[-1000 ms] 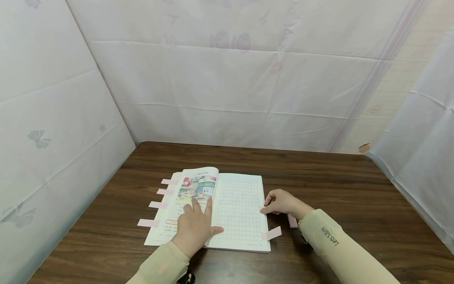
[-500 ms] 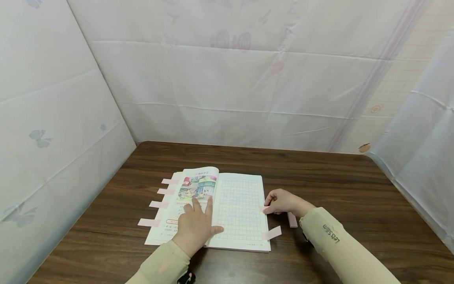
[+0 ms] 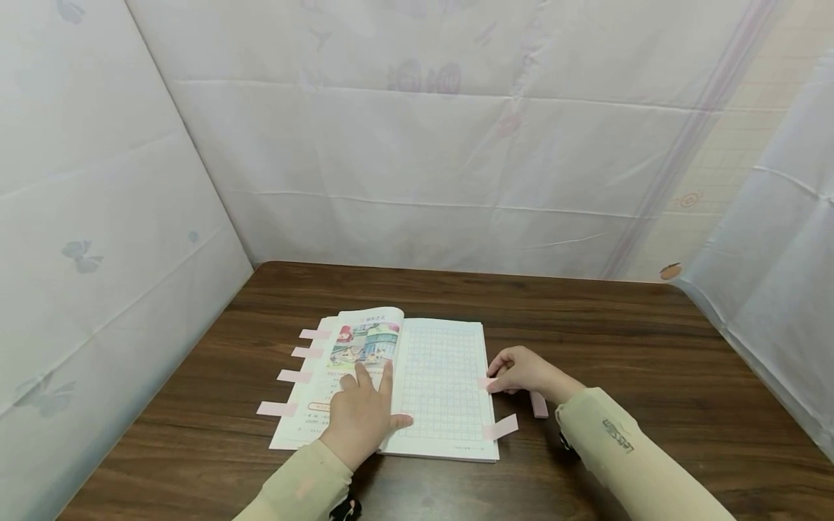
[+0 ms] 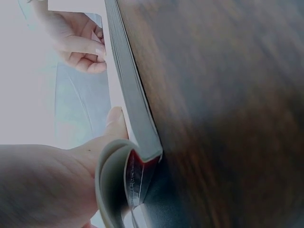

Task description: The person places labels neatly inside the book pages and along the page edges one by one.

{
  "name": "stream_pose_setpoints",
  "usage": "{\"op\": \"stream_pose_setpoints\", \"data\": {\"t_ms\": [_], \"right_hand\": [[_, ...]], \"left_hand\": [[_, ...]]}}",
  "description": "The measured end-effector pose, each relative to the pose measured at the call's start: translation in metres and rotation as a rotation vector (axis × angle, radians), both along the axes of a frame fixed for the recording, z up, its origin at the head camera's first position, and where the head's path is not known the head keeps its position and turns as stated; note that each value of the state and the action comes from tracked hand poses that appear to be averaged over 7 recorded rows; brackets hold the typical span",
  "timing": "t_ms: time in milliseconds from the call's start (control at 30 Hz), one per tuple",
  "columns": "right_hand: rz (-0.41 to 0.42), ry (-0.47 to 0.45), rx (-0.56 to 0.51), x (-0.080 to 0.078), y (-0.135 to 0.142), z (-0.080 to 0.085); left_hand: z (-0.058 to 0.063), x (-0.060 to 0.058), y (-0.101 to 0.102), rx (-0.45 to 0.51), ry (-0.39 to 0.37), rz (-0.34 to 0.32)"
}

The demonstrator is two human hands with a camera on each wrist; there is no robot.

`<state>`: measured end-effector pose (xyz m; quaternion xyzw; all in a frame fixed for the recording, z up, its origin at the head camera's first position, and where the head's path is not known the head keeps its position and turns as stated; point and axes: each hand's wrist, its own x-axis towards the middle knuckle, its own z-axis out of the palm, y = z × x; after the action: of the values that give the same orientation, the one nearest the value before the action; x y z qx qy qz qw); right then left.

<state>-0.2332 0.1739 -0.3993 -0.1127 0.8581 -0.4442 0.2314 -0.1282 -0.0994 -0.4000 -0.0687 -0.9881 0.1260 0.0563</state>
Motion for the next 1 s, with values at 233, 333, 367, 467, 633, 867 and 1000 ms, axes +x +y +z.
{"op": "stream_pose_setpoints", "data": {"t_ms": [233,333,367,467,633,867,1000], "right_hand": [[-0.051,0.090,-0.002,0.000,0.007,0.005],[-0.068,0.149,0.063,0.001,0.009,0.012],[-0.065,0.164,0.083,0.001,0.010,0.014],[-0.054,0.220,0.145,0.003,0.012,0.018],[-0.039,0.313,0.232,0.007,0.020,0.018],[-0.009,0.437,0.316,0.011,0.032,0.014],[0.043,0.507,0.383,0.012,0.038,0.015]], "left_hand": [[-0.001,0.000,0.001,0.004,-0.005,0.007],[-0.001,-0.001,0.001,0.003,-0.006,0.008],[-0.001,-0.001,0.001,0.004,-0.007,0.008],[-0.001,-0.001,0.001,0.005,-0.005,0.008],[-0.001,-0.001,0.001,0.004,0.001,0.004],[-0.002,0.000,0.001,-0.006,0.005,0.004],[-0.002,0.000,0.000,-0.007,0.010,0.003]]}}
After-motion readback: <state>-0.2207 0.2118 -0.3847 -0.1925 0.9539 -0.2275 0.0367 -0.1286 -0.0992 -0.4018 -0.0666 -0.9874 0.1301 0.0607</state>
